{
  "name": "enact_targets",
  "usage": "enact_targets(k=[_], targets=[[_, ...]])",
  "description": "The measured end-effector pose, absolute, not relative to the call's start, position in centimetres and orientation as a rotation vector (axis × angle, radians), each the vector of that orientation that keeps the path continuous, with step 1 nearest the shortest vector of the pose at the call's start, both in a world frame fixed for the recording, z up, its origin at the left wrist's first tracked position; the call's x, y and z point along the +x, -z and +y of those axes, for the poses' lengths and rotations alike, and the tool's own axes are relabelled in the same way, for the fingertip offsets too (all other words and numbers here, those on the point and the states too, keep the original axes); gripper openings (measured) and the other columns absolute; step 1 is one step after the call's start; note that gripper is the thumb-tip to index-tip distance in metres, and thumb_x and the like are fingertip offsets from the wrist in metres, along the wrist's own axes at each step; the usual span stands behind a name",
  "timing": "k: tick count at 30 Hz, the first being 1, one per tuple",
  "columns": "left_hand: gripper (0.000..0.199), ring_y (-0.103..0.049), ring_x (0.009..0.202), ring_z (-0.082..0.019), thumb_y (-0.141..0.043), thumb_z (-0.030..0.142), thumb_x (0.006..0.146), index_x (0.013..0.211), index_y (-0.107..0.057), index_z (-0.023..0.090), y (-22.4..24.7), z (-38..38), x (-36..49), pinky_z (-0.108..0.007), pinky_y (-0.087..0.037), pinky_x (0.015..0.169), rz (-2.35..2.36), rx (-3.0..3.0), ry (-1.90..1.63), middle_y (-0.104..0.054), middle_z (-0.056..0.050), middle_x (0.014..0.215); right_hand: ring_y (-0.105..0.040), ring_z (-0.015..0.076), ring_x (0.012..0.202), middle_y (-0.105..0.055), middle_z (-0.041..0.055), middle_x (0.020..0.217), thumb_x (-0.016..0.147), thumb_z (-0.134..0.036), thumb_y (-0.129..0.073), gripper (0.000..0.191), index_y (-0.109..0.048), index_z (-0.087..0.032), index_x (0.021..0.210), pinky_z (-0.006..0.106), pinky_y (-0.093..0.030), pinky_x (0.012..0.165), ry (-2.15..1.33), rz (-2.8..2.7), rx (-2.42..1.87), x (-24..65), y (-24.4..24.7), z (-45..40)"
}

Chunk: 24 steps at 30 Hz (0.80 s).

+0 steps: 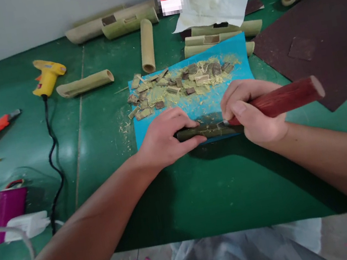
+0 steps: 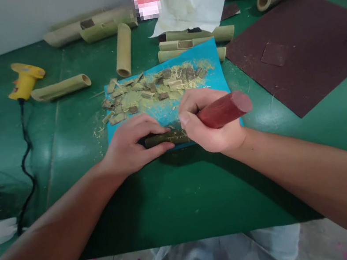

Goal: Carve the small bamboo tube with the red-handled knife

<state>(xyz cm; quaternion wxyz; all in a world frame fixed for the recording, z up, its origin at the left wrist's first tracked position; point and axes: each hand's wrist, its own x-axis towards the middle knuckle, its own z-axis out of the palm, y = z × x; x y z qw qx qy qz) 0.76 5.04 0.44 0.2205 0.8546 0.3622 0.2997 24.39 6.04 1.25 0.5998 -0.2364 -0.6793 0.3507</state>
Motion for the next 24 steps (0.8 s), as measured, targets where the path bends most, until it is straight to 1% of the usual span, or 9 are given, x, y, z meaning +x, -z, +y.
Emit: enact_targets(k=[2, 7, 13, 20, 24], targets=[[0.025, -0.071, 0.085, -0.019, -0.083, 0.043, 0.092, 0.100, -0.077, 0.020, -0.4, 5.1, 0.7, -0.034, -0.057, 0.083, 1.009, 2.364, -0.814, -0.076, -0.005, 0.095, -0.061, 0.0147, 0.062, -0.065, -0.0006, 0.066, 0.097, -0.025, -0.066, 0.029, -0.063, -0.024, 0.069, 0.031, -0.049, 0.057, -0.806, -1.560, -0.542, 24.4, -1.1, 6.0], [0.025, -0.071, 0.085, -0.019, -0.081, 0.043, 0.093, 0.098, -0.075, 0.019, -0.5, 5.1, 0.8, -0.036, -0.056, 0.081, 1.003, 2.370, -0.797, -0.076, -0.005, 0.093, -0.066, 0.0159, 0.064, -0.067, -0.0003, 0.068, 0.095, -0.021, -0.066, 0.025, -0.063, -0.024, 0.070, 0.032, -0.053, 0.060, -0.834, -1.701, -0.548, 24.5, -2.0, 5.8], [0.024, -0.069, 0.084, -0.019, -0.080, 0.044, 0.094, 0.096, -0.074, 0.021, -0.6, 5.1, 0.8, -0.036, -0.055, 0.082, 1.000, 2.345, -0.772, -0.076, -0.005, 0.094, -0.071, 0.0181, 0.068, -0.074, 0.0004, 0.075, 0.096, -0.024, -0.069, 0.018, -0.067, -0.028, 0.079, 0.034, -0.060, 0.065, -0.822, -1.803, -0.542, 24.6, -2.5, 5.8], [0.024, -0.067, 0.082, -0.017, -0.081, 0.043, 0.093, 0.095, -0.074, 0.020, -0.5, 5.1, 0.8, -0.035, -0.054, 0.081, 0.998, 2.358, -0.785, -0.075, -0.004, 0.091, -0.072, 0.0170, 0.069, -0.073, -0.0010, 0.073, 0.093, -0.018, -0.068, 0.019, -0.066, -0.028, 0.077, 0.033, -0.061, 0.067, -0.851, -1.838, -0.527, 24.5, -2.6, 6.0], [0.023, -0.068, 0.082, -0.017, -0.081, 0.042, 0.094, 0.096, -0.074, 0.019, -0.6, 5.0, 0.8, -0.035, -0.055, 0.081, 0.977, 2.363, -0.790, -0.074, -0.004, 0.091, -0.070, 0.0161, 0.068, -0.071, -0.0017, 0.072, 0.091, -0.014, -0.067, 0.019, -0.065, -0.027, 0.077, 0.031, -0.059, 0.064, -0.856, -1.869, -0.447, 24.5, -2.9, 6.1]])
